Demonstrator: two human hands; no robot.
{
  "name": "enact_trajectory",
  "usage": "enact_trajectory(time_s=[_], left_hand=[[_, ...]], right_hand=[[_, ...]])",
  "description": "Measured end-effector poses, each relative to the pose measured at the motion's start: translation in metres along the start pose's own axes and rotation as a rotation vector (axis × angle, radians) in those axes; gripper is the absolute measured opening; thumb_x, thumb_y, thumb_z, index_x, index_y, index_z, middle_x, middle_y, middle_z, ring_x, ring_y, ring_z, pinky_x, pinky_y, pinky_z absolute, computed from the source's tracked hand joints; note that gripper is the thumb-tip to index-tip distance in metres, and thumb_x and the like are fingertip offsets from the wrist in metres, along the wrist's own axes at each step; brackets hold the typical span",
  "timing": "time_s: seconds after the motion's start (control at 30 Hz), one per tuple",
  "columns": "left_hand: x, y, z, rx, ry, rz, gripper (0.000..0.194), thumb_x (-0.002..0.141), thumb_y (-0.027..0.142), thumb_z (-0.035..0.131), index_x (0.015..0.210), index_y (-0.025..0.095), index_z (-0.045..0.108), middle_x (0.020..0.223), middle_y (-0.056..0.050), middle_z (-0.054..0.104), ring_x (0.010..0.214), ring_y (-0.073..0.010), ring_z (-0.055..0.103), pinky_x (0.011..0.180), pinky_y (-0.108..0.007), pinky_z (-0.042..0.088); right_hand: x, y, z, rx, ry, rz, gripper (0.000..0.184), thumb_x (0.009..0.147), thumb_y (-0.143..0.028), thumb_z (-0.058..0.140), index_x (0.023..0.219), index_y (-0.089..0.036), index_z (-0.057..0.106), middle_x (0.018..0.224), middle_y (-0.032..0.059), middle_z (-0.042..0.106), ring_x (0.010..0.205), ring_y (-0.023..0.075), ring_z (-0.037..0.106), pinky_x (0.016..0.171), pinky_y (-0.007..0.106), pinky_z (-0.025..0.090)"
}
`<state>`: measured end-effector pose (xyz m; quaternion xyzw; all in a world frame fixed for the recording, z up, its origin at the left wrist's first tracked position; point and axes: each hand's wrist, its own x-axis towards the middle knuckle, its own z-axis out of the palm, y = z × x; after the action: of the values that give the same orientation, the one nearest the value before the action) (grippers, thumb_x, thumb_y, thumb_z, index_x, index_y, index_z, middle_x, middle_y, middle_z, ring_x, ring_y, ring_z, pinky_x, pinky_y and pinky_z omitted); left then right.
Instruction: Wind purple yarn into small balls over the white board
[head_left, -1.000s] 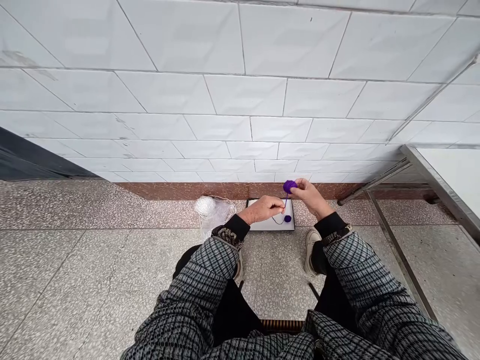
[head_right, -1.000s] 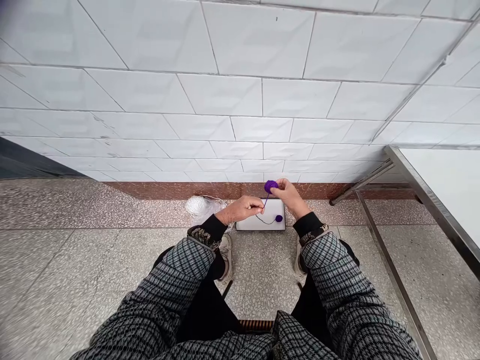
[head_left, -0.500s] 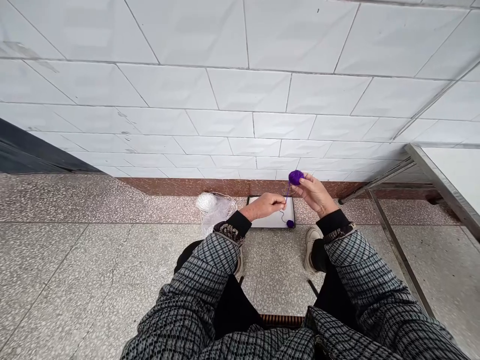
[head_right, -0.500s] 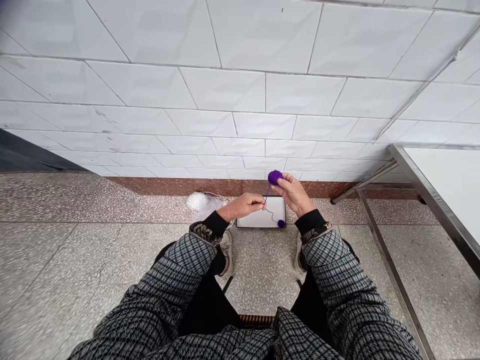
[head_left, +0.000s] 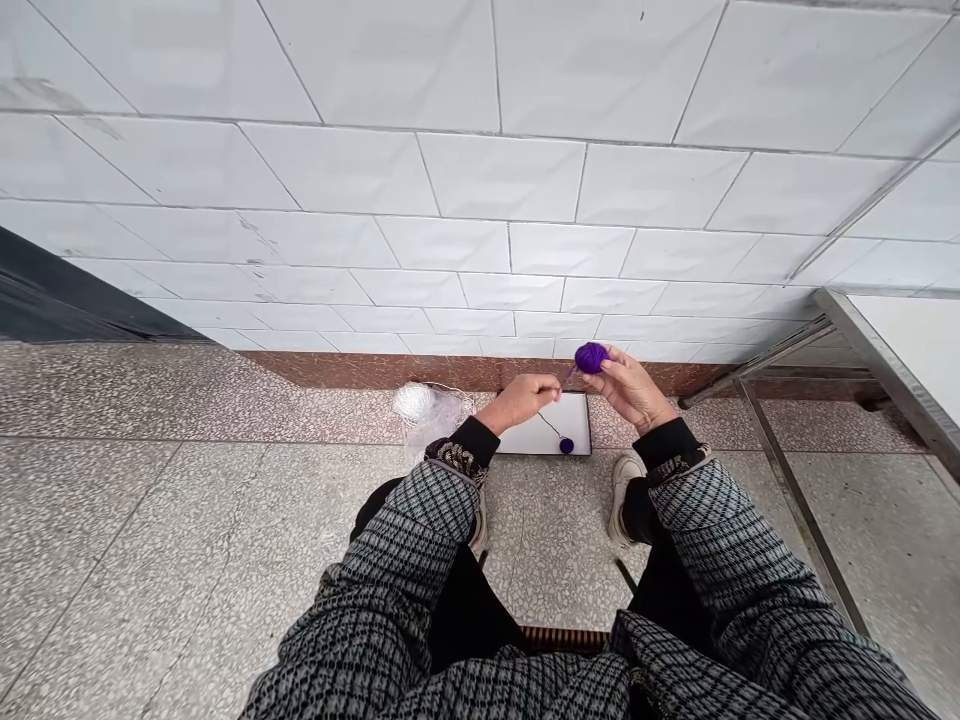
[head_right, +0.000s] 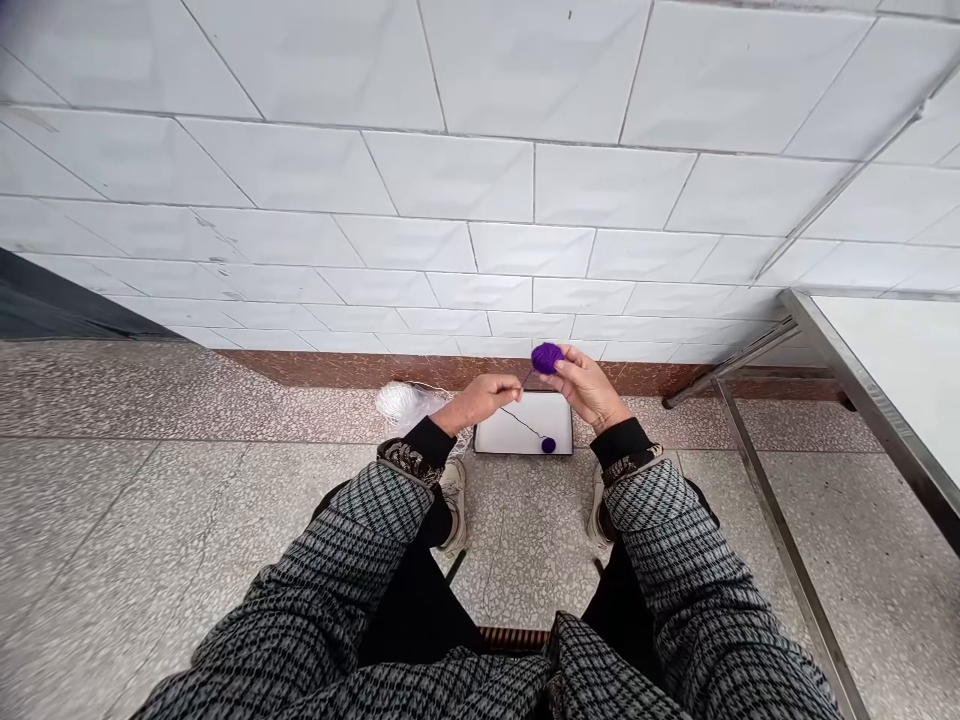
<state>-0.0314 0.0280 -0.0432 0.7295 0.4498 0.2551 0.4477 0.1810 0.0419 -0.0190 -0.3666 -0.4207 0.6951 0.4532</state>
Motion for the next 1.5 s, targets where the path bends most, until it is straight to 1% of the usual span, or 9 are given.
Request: enact_trajectory(time_s=[0.17, 0.27, 0.4, 0.6, 0.9, 1.13, 1.23, 1.37, 1.5], left_hand=[[-0.006, 0.013, 0.004, -0.014, -0.205, 0.111, 0.018, 0.086, 0.024, 0.055, 0.075, 0.015, 0.066, 0.075, -0.001, 0.065, 0.072, -0.0136, 0.056, 0.074, -0.024, 0.043], [-0.005, 0.012, -0.001, 0.002, -0.054, 0.128, 0.017, 0.085, 0.020, 0.055, 0.073, 0.015, 0.067, 0.079, -0.003, 0.067, 0.076, -0.0147, 0.059, 0.077, -0.025, 0.045], [0.000, 0.004, -0.007, 0.032, 0.074, 0.090, 0.016, 0.085, 0.017, 0.055, 0.073, 0.015, 0.066, 0.080, -0.003, 0.067, 0.078, -0.0154, 0.060, 0.079, -0.026, 0.046], [0.003, -0.004, 0.002, 0.020, 0.077, -0.021, 0.016, 0.084, 0.025, 0.055, 0.077, 0.016, 0.066, 0.075, -0.001, 0.065, 0.075, -0.0163, 0.056, 0.072, -0.025, 0.043], [0.000, 0.005, 0.011, 0.088, -0.036, 0.033, 0.019, 0.087, 0.021, 0.052, 0.073, 0.016, 0.064, 0.064, 0.003, 0.054, 0.063, -0.0127, 0.047, 0.064, -0.024, 0.035], [0.001, 0.003, 0.013, 0.132, -0.066, 0.135, 0.016, 0.087, 0.017, 0.054, 0.075, 0.016, 0.066, 0.077, -0.001, 0.067, 0.074, -0.0150, 0.059, 0.073, -0.025, 0.041], [0.002, 0.003, 0.009, 0.146, 0.061, 0.142, 0.017, 0.088, 0.017, 0.053, 0.079, 0.016, 0.067, 0.085, -0.005, 0.070, 0.082, -0.0173, 0.061, 0.078, -0.027, 0.044], [0.003, 0.004, 0.002, 0.093, 0.139, 0.089, 0.017, 0.088, 0.014, 0.051, 0.078, 0.016, 0.064, 0.084, -0.004, 0.069, 0.081, -0.0168, 0.061, 0.079, -0.027, 0.045], [0.006, 0.004, 0.001, 0.064, 0.221, 0.000, 0.017, 0.090, 0.016, 0.052, 0.077, 0.016, 0.063, 0.081, -0.003, 0.068, 0.081, -0.0169, 0.060, 0.077, -0.026, 0.044]], right_hand=[[0.011, 0.021, -0.007, -0.449, 0.139, 0.009, 0.034, 0.061, -0.028, 0.080, 0.084, -0.022, 0.054, 0.081, -0.0017, 0.061, 0.075, 0.0158, 0.056, 0.080, 0.036, 0.052], [0.005, 0.024, -0.004, -0.707, -0.157, 0.138, 0.028, 0.062, -0.022, 0.078, 0.082, -0.021, 0.058, 0.076, -0.0027, 0.060, 0.073, 0.0155, 0.054, 0.076, 0.034, 0.049], [-0.007, 0.012, 0.004, -0.447, -0.422, 0.210, 0.027, 0.066, -0.020, 0.077, 0.089, -0.020, 0.062, 0.084, -0.0016, 0.064, 0.078, 0.0148, 0.058, 0.076, 0.031, 0.050], [-0.006, 0.007, 0.004, -0.066, -0.204, 0.201, 0.039, 0.063, -0.026, 0.088, 0.093, -0.021, 0.065, 0.092, 0.0016, 0.068, 0.081, 0.0162, 0.066, 0.080, 0.033, 0.057], [0.006, 0.019, -0.003, -0.057, 0.059, 0.085, 0.039, 0.064, -0.035, 0.089, 0.089, -0.024, 0.061, 0.095, 0.0043, 0.069, 0.090, 0.0208, 0.067, 0.085, 0.038, 0.060], [0.015, 0.029, -0.009, -0.579, 0.223, 0.011, 0.040, 0.061, -0.023, 0.077, 0.097, -0.024, 0.058, 0.092, 0.0014, 0.067, 0.085, 0.0208, 0.064, 0.091, 0.045, 0.055], [0.010, 0.028, -0.005, -0.812, 0.025, 0.102, 0.030, 0.062, -0.019, 0.075, 0.090, -0.021, 0.063, 0.086, 0.0018, 0.068, 0.082, 0.0204, 0.062, 0.092, 0.045, 0.052], [-0.002, 0.019, 0.001, -0.530, -0.351, 0.256, 0.030, 0.069, -0.022, 0.078, 0.098, -0.018, 0.070, 0.094, 0.0048, 0.071, 0.086, 0.0189, 0.066, 0.088, 0.040, 0.055], [-0.006, 0.008, -0.003, -0.145, -0.228, 0.241, 0.038, 0.067, -0.028, 0.088, 0.101, -0.020, 0.071, 0.100, 0.0047, 0.073, 0.086, 0.0182, 0.070, 0.083, 0.035, 0.060]])
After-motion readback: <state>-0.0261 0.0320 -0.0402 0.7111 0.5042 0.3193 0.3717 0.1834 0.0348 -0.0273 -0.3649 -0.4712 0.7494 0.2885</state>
